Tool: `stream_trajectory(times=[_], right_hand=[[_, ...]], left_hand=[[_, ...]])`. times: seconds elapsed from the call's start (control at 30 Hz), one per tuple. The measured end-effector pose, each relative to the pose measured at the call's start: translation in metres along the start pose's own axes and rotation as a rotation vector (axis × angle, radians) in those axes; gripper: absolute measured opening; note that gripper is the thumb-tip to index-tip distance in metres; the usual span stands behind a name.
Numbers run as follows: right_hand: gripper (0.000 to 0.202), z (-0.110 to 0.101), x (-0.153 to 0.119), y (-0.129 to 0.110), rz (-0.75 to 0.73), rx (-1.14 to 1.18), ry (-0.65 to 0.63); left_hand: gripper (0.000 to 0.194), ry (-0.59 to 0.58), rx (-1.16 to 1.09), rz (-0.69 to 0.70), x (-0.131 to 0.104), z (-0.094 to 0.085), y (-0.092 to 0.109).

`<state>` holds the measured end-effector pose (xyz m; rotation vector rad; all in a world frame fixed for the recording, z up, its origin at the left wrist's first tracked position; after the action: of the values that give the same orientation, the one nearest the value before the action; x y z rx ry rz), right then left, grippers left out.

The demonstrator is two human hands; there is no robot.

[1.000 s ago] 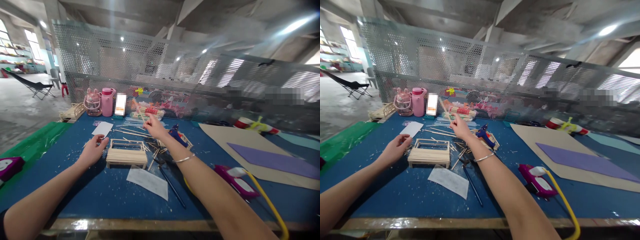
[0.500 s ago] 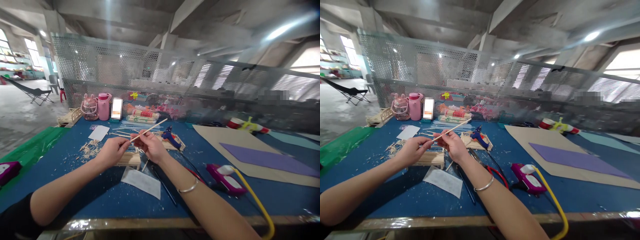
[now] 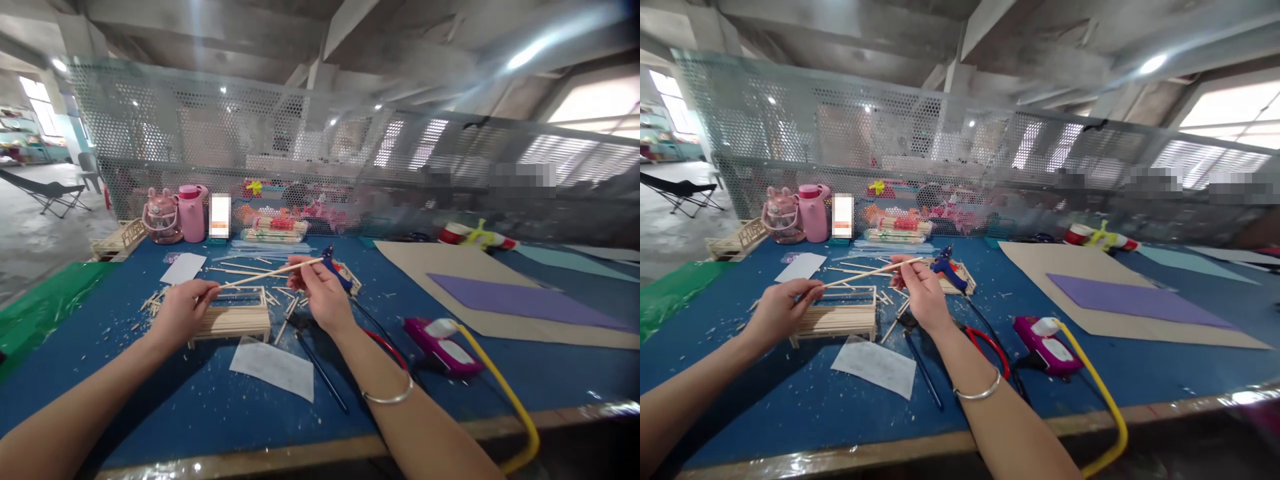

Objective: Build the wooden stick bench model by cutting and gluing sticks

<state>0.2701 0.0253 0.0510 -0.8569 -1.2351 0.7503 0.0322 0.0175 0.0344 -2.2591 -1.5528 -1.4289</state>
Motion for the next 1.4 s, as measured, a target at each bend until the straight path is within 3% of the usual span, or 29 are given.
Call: stream_trajectory(times=[0.23,0.4,0.63,0.8,0.9,1.03,1.13,1.23,1.33,1.4], right_hand=[[0.016,-0.003,-0.004,-0.007,-0.016,0.205,0.066],[0.022,-0.001,-0.007,-0.011,-0.035,0.247,0.073],[0.02,0.003,-0.008,-0.013,0.138,0.377,0.098],[0.02,0.003,-0.003,0.004,0.361,0.386,0.153],[0.019,0.004,-0.002,0.012,0.41,0.37,0.137],[0.019,0.004,-0.002,0.015,0.431,0.383,0.144],[0.02,0.008,-0.005,0.012,0.406,0.399,0.153],[0.02,0.018,-0.013,0.002,0.31,0.339,0.051],[0.022,0.021,-0.017,-0.013,0.143,0.205,-0.056],[0.023,0.01,-0.012,-0.02,-0.008,0.124,0.024]], left_hand=[[0.035,0.094,0.051,0.101,0.001,-0.005,-0.009],[0.03,0.123,0.046,0.167,0.001,-0.005,-0.011],[0.023,0.226,-0.038,0.273,-0.006,-0.012,0.01],[0.025,0.133,-0.299,0.135,-0.012,-0.017,0.027],[0.024,0.074,-0.41,0.074,-0.014,-0.016,0.03],[0.021,0.043,-0.486,0.1,-0.014,-0.017,0.032],[0.022,0.035,-0.432,0.08,-0.016,-0.016,0.032],[0.021,0.01,-0.367,0.066,-0.018,-0.012,0.033],[0.022,-0.048,-0.376,0.074,-0.014,-0.01,0.031],[0.026,-0.004,-0.362,-0.031,-0.007,-0.013,0.019]])
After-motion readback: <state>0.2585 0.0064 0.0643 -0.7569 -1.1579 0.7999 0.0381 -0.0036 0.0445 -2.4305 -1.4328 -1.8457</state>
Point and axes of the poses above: each hand's wrist, its own x-axis towards the middle knuckle, its own z-axis out of the palm, y = z × x, the point moved 3 cm from there along x, towards the middle knuckle, and after that the axes turned 12 degrees about y, right-handed, at the moved point
